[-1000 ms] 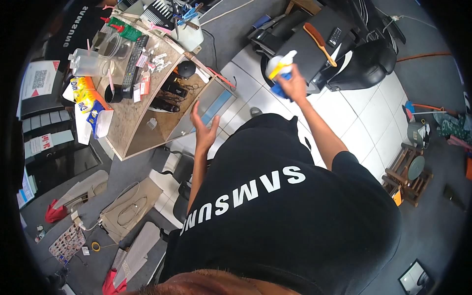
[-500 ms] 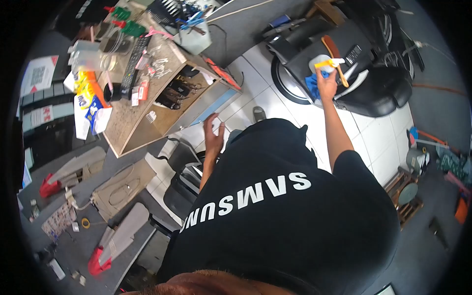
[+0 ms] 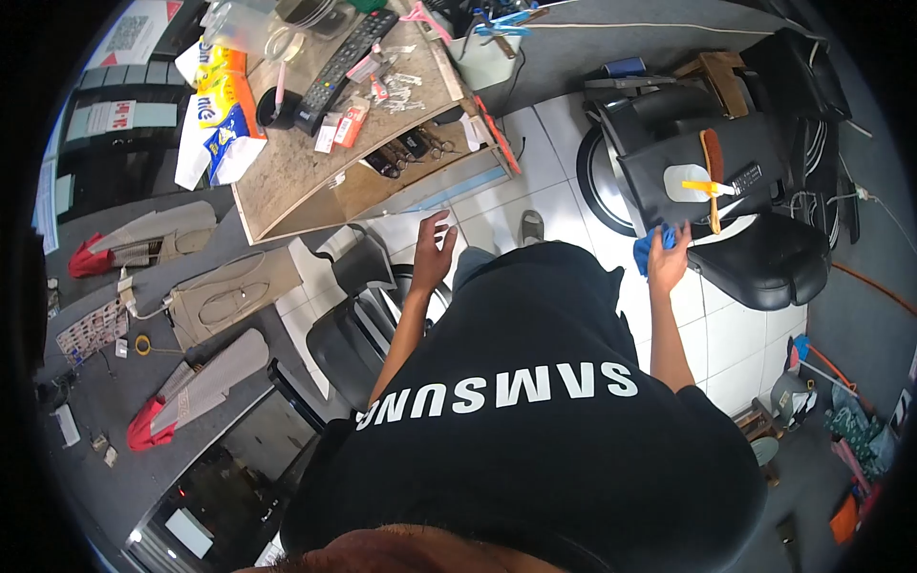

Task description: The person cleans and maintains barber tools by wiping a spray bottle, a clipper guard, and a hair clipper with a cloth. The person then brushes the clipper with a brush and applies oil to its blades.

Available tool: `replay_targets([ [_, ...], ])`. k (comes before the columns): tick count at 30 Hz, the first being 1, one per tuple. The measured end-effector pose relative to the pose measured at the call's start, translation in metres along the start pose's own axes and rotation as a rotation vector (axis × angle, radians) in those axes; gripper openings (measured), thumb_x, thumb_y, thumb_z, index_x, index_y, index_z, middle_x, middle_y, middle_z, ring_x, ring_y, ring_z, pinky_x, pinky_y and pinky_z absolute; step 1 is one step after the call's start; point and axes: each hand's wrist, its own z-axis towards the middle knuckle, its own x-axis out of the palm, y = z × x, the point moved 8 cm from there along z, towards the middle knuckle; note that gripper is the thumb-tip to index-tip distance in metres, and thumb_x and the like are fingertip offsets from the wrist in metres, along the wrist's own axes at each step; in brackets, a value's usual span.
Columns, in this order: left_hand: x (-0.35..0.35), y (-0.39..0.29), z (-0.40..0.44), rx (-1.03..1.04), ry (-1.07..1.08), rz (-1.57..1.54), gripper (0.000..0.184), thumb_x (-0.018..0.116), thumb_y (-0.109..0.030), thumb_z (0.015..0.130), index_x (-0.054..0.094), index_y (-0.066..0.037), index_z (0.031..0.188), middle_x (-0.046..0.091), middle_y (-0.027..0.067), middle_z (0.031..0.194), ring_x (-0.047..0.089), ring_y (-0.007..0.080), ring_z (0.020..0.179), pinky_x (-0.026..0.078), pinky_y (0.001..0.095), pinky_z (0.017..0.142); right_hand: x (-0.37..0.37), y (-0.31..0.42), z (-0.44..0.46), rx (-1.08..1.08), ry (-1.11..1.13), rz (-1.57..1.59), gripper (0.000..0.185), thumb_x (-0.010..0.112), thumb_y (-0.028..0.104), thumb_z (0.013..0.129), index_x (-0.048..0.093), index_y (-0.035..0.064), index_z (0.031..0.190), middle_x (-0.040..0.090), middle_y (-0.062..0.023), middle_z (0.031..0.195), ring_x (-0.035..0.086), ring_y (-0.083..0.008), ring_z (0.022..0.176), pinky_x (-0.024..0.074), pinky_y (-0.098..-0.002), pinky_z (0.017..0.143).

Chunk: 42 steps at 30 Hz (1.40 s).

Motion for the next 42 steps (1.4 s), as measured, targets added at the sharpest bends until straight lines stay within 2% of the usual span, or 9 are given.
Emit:
replay_targets([
  [4, -0.009, 0.026, -0.002, -0.063, 0.026, -0.029, 0.017, 0.069, -0.017, 0.098, 0.072, -0.001, 0.102, 0.067, 0.014, 0.094, 0.067, 0.027, 0.092, 0.053, 0.0402, 0.081, 0.046, 0.019, -0.043, -0.186, 0.179, -0.011, 0.048, 0.074, 0.033, 0.093, 0.063, 0.0174, 0.137, 0.074, -0.0165, 0.121, 0.072, -0.0398, 0.108, 0.0551, -0.0442, 0.092],
  [9, -0.039, 0.034, -0.003, -0.326, -0.044, 0.037, 0.069, 0.048, -0.047, 0.11, 0.062, 0.002, 0.065, 0.058, 0.0134, 0.055, 0.054, 0.0197, 0.055, 0.046, 0.0373, 0.063, 0.099, 0.098, -0.086, -0.269, 0.484, 0.027, 0.039, 0.073, 0.034, 0.093, 0.071, 0.0108, 0.124, 0.075, -0.0218, 0.102, 0.072, -0.0422, 0.095, 0.0558, -0.0453, 0.082],
  [13, -0.092, 0.068, 0.016, -0.01, -0.269, 0.082, 0.026, 0.053, -0.02, 0.107, 0.062, 0.003, 0.103, 0.068, 0.0262, 0.083, 0.069, 0.0375, 0.072, 0.052, 0.048, 0.071, 0.127, 0.161, -0.111, -0.345, 0.515, 0.079, 0.04, 0.072, 0.038, 0.093, 0.072, 0.0083, 0.12, 0.075, -0.0229, 0.1, 0.073, -0.0424, 0.093, 0.0563, -0.0456, 0.08],
  [16, -0.145, 0.097, 0.055, -0.171, -0.328, 0.134, 0.041, 0.059, -0.009, 0.097, 0.044, 0.008, 0.131, 0.069, 0.03, 0.096, 0.073, 0.037, 0.081, 0.057, 0.0471, 0.07, 0.134, 0.207, -0.14, -0.352, 0.561, 0.133, 0.039, 0.073, 0.037, 0.093, 0.073, 0.0067, 0.119, 0.075, -0.0234, 0.097, 0.073, -0.0426, 0.09, 0.0563, -0.0461, 0.079],
  [23, -0.137, 0.155, 0.116, -0.472, -0.62, -0.619, 0.038, 0.059, -0.009, 0.098, 0.048, -0.011, 0.134, 0.069, 0.0072, 0.095, 0.067, 0.0155, 0.073, 0.054, 0.0347, 0.045, 0.147, 0.258, -0.223, -0.405, 0.629, 0.16, 0.04, 0.073, 0.037, 0.093, 0.073, 0.0049, 0.117, 0.072, -0.0206, 0.079, 0.073, -0.0352, 0.071, 0.0563, -0.0426, 0.067],
  [29, -0.108, 0.191, 0.175, -0.381, -0.878, -1.61, 0.037, 0.06, -0.028, 0.098, 0.052, -0.025, 0.134, 0.07, 0.0035, 0.105, 0.067, 0.0193, 0.083, 0.039, 0.0339, 0.047, 0.156, 0.269, -0.256, -0.368, 0.75, 0.121, 0.045, 0.073, 0.041, 0.093, 0.073, 0.0036, 0.117, 0.07, -0.0198, 0.069, 0.072, -0.0332, 0.064, 0.0557, -0.0412, 0.064],
  [35, -0.128, 0.149, 0.187, -0.389, -1.181, -1.283, 0.039, 0.049, -0.057, 0.093, 0.064, -0.031, 0.118, 0.069, 0.0021, 0.12, 0.065, 0.0179, 0.09, 0.038, 0.0346, 0.058, 0.159, 0.282, -0.258, -0.454, 0.765, 0.098, 0.041, 0.072, 0.04, 0.094, 0.073, 0.0052, 0.117, 0.074, -0.0202, 0.08, 0.075, -0.0354, 0.074, 0.0564, -0.0415, 0.07],
  [39, -0.124, 0.254, 0.243, -0.148, -1.166, -0.741, 0.038, 0.063, -0.038, 0.093, 0.066, -0.011, 0.119, 0.066, 0.0085, 0.131, 0.066, 0.0204, 0.091, 0.051, 0.0372, 0.063, 0.174, 0.267, -0.264, -0.377, 0.805, 0.141, 0.043, 0.071, 0.043, 0.095, 0.074, 0.0071, 0.117, 0.074, -0.0198, 0.081, 0.075, -0.0316, 0.076, 0.0561, -0.0409, 0.074],
  [42, -0.146, 0.226, 0.224, -0.431, -1.065, -0.087, 0.049, 0.074, -0.044, 0.085, 0.065, 0.001, 0.104, 0.067, 0.0118, 0.104, 0.066, 0.0228, 0.078, 0.057, 0.0376, 0.069, 0.172, 0.268, -0.264, -0.268, 0.845, 0.219, 0.044, 0.072, 0.044, 0.096, 0.075, 0.0046, 0.115, 0.077, -0.0147, 0.088, 0.074, -0.0238, 0.081, 0.0563, -0.0378, 0.079],
])
